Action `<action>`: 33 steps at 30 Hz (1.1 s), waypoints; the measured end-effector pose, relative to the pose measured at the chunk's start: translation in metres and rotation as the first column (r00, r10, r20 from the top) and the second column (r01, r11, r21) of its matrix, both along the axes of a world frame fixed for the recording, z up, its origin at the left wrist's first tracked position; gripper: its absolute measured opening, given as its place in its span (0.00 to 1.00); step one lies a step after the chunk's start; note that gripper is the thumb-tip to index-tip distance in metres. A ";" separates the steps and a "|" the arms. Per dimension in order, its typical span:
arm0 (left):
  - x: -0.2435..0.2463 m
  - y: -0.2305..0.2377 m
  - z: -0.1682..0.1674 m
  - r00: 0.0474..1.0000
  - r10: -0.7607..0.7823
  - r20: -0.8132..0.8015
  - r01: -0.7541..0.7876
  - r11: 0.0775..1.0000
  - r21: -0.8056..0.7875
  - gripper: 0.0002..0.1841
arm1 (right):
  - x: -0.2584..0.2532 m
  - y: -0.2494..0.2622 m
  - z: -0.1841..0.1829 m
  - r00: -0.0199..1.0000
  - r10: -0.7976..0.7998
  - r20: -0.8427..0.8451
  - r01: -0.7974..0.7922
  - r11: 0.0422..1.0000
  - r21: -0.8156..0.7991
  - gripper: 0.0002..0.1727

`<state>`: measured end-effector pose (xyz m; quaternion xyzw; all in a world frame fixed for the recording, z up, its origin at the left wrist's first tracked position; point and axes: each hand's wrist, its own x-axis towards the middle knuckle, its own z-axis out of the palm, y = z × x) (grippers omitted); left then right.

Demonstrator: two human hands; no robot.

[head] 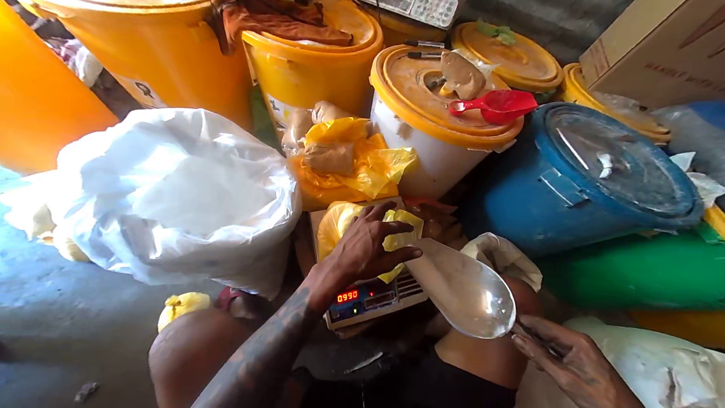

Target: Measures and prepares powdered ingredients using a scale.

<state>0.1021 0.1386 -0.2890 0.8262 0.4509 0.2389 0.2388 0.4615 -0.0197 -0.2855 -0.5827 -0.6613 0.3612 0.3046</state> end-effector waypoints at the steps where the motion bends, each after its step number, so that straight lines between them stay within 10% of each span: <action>1: -0.001 0.000 0.001 1.000 0.009 0.010 -0.009 1.000 0.009 0.28 | 0.002 -0.001 0.002 1.000 0.011 0.003 -0.011 1.000 -0.001 0.15; 18: -0.009 0.003 0.001 0.999 0.005 -0.044 -0.006 1.000 -0.010 0.29 | -0.039 0.044 0.000 0.935 -0.015 0.354 0.005 1.000 0.029 0.18; 33: -0.003 0.000 0.003 0.999 -0.014 -0.033 0.013 0.999 -0.033 0.27 | -0.013 0.008 0.012 0.991 0.020 0.131 -0.012 0.998 -0.061 0.16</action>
